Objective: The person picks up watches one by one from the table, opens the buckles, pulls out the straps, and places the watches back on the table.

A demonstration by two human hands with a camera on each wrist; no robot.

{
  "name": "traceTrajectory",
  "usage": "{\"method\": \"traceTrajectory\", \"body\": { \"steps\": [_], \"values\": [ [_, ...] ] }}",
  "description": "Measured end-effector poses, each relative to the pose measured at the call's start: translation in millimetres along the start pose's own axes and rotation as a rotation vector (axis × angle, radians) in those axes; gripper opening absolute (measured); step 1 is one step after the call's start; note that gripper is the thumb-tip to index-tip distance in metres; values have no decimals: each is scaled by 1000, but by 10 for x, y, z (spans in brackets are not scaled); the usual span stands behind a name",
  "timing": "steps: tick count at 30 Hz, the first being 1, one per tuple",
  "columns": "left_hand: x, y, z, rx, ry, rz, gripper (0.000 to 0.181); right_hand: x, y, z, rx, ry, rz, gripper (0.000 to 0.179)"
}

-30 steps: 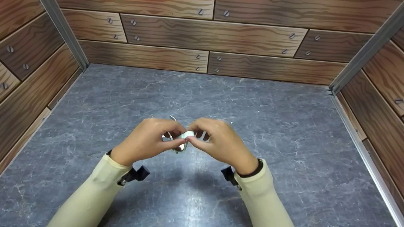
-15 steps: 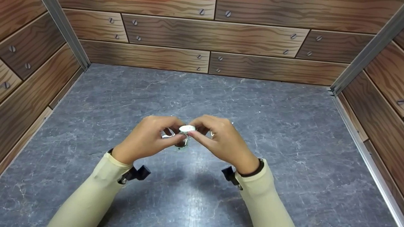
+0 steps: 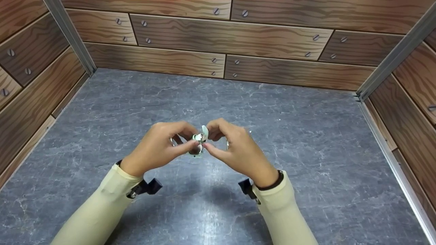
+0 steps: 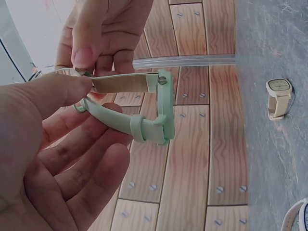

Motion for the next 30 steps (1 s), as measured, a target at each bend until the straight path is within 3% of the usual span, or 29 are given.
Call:
{"method": "traceTrajectory", "body": {
  "steps": [8,14,21,26,30],
  "values": [
    [12,6,-40,137,-80,61,14,-20,-13,7,-100,7,-11,29],
    [11,3,-52,117,-99,79,14,-11,19,10,-124,5,-44,22],
    [-2,19,-38,100,-71,68,11,-1,37,16,-138,14,-44,29],
    [1,-3,-26,38,-64,55,15,1,28,0,-95,-25,-27,31],
    [6,-14,15,-13,-22,30,20,-6,11,-20,-37,-43,-18,31]
  ]
}}
Point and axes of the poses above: each hand's wrist, its own x-axis away from the middle knuckle, its own z-axis out of the back of the hand, y = z × x, the point moved 6 cm from there along -x, towards the middle knuckle, and after that the axes turned 13 degrees about -x, right-handed, at the moved point
